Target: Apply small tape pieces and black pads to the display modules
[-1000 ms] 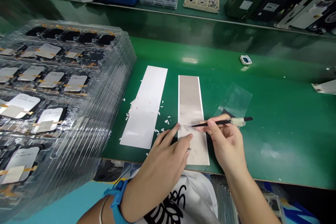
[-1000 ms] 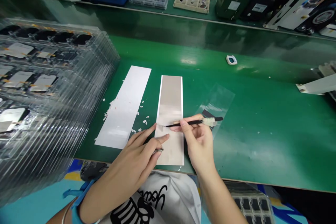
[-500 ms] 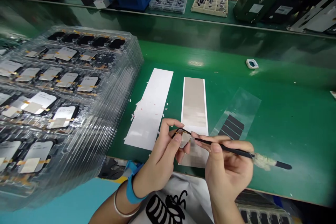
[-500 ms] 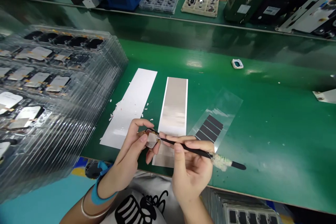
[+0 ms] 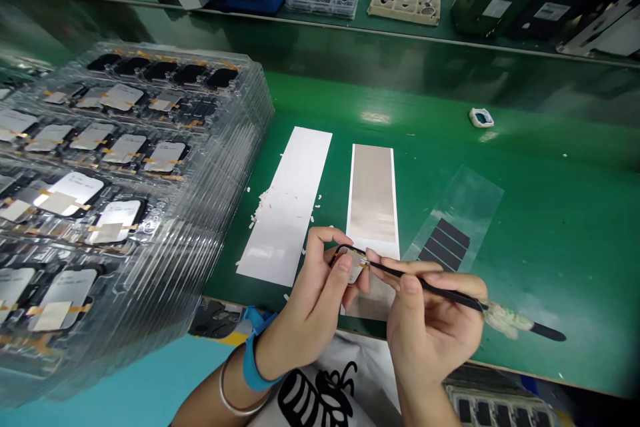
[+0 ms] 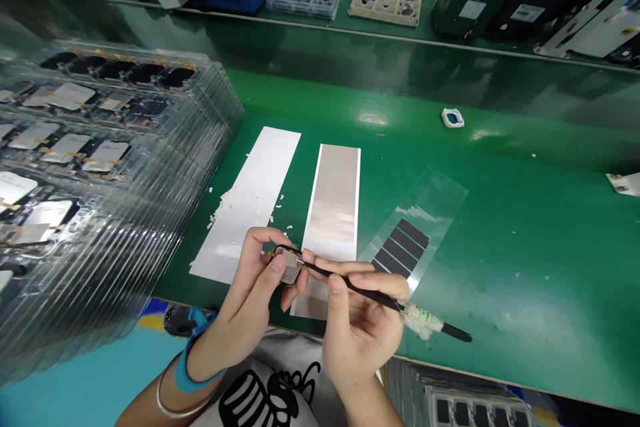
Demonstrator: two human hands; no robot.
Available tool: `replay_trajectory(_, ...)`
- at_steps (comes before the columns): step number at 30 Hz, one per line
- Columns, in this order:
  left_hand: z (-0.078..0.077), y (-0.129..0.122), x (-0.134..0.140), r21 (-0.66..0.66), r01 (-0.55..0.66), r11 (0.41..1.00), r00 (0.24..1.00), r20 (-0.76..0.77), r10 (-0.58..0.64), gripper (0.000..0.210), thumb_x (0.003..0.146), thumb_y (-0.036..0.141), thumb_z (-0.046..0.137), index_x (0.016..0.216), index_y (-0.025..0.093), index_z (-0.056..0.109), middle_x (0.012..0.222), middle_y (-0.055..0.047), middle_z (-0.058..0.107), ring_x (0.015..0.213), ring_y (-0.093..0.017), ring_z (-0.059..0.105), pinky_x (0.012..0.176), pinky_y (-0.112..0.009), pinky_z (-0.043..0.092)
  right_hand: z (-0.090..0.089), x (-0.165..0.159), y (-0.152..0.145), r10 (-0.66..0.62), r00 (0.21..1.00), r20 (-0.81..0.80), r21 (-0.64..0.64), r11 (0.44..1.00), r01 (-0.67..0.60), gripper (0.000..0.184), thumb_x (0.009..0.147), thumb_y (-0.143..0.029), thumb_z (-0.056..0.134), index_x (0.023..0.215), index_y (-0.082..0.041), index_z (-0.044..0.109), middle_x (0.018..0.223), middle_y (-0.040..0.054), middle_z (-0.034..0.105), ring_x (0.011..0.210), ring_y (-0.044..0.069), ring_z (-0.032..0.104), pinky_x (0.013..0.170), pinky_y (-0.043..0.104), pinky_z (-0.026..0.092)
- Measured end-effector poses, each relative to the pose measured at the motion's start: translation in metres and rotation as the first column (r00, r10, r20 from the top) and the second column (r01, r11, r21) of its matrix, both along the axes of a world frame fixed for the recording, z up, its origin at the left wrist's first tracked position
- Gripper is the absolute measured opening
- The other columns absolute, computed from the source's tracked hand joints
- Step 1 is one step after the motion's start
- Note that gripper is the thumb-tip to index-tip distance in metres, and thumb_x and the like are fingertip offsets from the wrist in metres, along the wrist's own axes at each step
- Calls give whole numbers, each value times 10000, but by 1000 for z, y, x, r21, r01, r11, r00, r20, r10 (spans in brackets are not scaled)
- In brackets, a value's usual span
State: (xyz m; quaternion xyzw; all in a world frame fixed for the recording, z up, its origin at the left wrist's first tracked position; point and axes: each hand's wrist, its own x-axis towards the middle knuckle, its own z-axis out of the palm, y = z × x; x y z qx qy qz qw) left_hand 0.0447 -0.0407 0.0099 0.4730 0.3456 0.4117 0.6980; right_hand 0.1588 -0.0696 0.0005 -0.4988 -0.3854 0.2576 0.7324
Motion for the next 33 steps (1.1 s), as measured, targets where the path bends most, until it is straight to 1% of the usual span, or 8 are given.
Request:
replay_trajectory(8,-1,-1,8,-5,-85,996,996,2,85,126,1058,366,413,1046,241,402,721,34,562,558,-86,464,504,-182,389,1,-3,1,-40,997,69,43,998,37,169,932,-123,608,961,-247,496,823,12,690,818,213,745,700,407,668)
replay_trajectory(12,-4,0,12,25,-149,989,988,-38,150,159,1024,351,506,1002,242,392,660,61,485,568,-92,464,486,-178,353,5,2,0,-98,995,8,68,993,97,168,929,-117,601,977,-243,501,818,14,677,798,209,728,651,382,663)
replay_trajectory(16,-5,0,12,24,-74,997,987,-138,77,179,1005,325,546,987,250,385,639,72,456,551,-97,432,499,-202,357,17,40,5,-272,961,46,18,962,272,180,912,-168,648,977,-248,500,873,7,649,795,198,712,698,383,653)
replay_trajectory(19,-4,-1,15,109,78,991,971,-232,-51,80,1048,315,435,1050,251,388,760,17,572,673,-134,546,596,-252,439,21,92,17,-258,950,174,-74,959,274,199,903,-246,691,982,-250,508,901,13,678,720,193,728,680,346,632)
replay_trajectory(22,-1,-1,21,264,268,926,895,-425,-138,94,1066,284,342,1098,243,421,894,-33,633,714,-160,589,630,-303,466,16,141,28,-99,968,229,-220,964,150,315,860,-393,737,981,-237,491,848,15,697,635,203,734,573,316,617)
replay_trajectory(25,1,2,32,381,432,818,801,-579,-153,140,1062,237,329,1109,230,460,1013,-68,671,833,-202,643,692,-350,514,6,167,28,-51,974,219,-327,937,122,431,783,-474,794,943,-233,475,805,-4,682,580,210,727,531,322,622)
replay_trajectory(30,-1,8,45,514,574,637,711,-700,-76,190,1044,190,375,1201,197,481,1024,-101,694,949,-273,670,766,-446,568,-9,167,9,-89,986,144,-375,917,138,435,792,-467,791,948,-228,463,828,2,686,646,223,752,569,304,640)
replay_trajectory(33,-4,9,48,527,600,602,678,-734,-33,189,1034,177,383,1182,181,500,980,-108,702,870,-280,680,688,-446,579,-12,164,3,-107,986,129,-375,915,149,407,800,-449,787,940,-228,476,843,3,686,673,225,758,595,310,652)
